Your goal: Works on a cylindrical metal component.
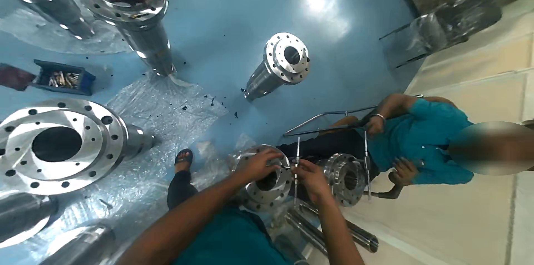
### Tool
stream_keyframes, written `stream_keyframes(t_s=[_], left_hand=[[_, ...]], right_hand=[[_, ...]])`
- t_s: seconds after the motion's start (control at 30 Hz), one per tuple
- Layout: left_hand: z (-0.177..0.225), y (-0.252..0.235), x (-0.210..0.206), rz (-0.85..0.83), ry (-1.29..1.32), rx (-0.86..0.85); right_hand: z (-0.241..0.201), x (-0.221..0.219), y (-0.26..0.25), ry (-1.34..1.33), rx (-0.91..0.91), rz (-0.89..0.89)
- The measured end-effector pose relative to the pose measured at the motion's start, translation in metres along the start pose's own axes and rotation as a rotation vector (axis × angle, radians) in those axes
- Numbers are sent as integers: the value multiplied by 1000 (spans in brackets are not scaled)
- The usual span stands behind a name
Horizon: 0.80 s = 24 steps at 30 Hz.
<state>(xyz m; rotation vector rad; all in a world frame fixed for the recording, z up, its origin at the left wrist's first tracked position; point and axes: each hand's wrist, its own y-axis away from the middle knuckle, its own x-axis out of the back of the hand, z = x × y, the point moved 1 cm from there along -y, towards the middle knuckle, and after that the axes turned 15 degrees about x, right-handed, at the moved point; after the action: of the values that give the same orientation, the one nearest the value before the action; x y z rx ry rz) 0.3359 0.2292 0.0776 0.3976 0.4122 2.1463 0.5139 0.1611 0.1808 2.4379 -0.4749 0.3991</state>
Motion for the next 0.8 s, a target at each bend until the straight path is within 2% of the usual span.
stream_keyframes(t_s=[0.1,0.27,0.5,0.63,0.8], left_hand=[[1,-5,-7,-80,125,41],[0,3,-9,-177,563,312],[-8,1,-10,-265,788,481],[-9,5,-12,-266,895,538],[-7,10,-19,-174,1052,616]], right_hand=[[-1,5,7,-34,7,-12],[3,8,13,-75,-12,-10],[3,9,14,-88,1,-20],[2,7,13,-104,23,-9],[8,1,15,-99,93,46]])
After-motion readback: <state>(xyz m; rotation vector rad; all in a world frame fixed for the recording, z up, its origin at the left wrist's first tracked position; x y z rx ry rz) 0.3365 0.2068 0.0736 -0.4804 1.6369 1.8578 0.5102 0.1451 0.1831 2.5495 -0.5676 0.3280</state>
